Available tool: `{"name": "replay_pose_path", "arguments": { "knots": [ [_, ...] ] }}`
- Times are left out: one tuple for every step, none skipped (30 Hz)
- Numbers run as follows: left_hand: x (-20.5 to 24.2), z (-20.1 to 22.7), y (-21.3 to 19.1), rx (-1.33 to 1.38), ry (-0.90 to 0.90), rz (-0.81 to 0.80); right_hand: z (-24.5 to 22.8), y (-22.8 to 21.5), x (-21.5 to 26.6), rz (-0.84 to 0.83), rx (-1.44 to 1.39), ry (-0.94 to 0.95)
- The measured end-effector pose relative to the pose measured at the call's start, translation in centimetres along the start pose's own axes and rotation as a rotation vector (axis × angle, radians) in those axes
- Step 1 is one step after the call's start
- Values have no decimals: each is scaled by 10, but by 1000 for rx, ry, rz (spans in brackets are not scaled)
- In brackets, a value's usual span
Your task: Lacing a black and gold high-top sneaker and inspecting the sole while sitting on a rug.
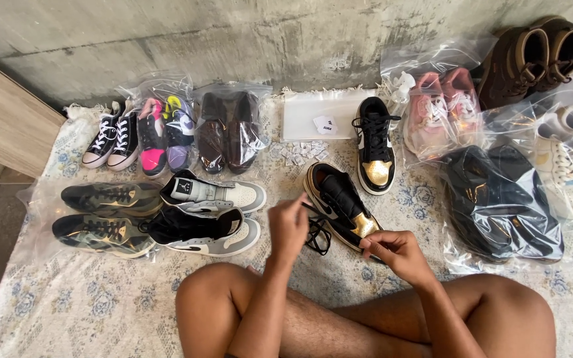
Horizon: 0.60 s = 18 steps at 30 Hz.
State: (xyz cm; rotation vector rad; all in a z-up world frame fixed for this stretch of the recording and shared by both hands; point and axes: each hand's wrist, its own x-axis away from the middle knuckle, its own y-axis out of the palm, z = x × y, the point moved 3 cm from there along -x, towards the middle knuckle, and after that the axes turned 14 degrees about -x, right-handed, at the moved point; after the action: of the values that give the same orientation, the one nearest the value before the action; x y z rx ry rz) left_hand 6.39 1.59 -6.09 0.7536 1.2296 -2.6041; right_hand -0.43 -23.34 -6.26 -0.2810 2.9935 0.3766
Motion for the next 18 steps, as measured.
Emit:
{"name": "replay_pose_path", "arguments": {
  "knots": [
    [-2, 8, -13, 0, 1, -1, 0, -2, 0, 2, 0, 0],
    [-4, 11, -27, 25, -185, 23, -1, -3, 1, -7, 3, -5],
    [-6, 14, -41, 50, -370, 48, -2, -4, 1, -16, 5, -10],
    [-6, 11, -40, 49, -369, 48, -5, -5, 1, -15, 4, -10],
    [-4, 5, -39, 61, -507, 44, -7, -5, 1, -32, -2, -19],
    [-2, -2, -38, 73, -646, 41, -10, -5, 2, -48, -8, -27],
    [-2, -6, -38, 73, -644, 41, -10, -7, 2, -47, -9, -28],
    [-1, -12, -39, 45, -725, 51, -10, -10, 2, -54, -18, -34],
    [1, -17, -40, 17, -806, 61, -10, -13, 3, -61, -26, -40],
    [3, -27, -34, 17, -805, 60, -12, -16, 4, -59, -27, -41],
    [5, -38, -29, 45, -861, 64, -15, -19, 4, -56, -41, -42],
    [8, -49, -24, 73, -917, 67, -18, -23, 4, -53, -55, -44],
    [8, -52, -21, 73, -915, 68, -20, -27, 4, -53, -55, -46],
    [9, -56, -19, 64, -941, 56, -22, -31, 5, -43, -73, -57],
    [10, -59, -16, 56, -966, 44, -24, -36, 6, -32, -91, -69],
    [11, -62, -12, 56, -964, 44, -22, -39, 7, -31, -91, -71],
    [14, -66, -9, 7, -984, 14, -22, -43, 8, -25, -130, -124],
    [16, -69, -6, -42, -1003, -17, -21, -46, 10, -19, -169, -178]
  ]
}}
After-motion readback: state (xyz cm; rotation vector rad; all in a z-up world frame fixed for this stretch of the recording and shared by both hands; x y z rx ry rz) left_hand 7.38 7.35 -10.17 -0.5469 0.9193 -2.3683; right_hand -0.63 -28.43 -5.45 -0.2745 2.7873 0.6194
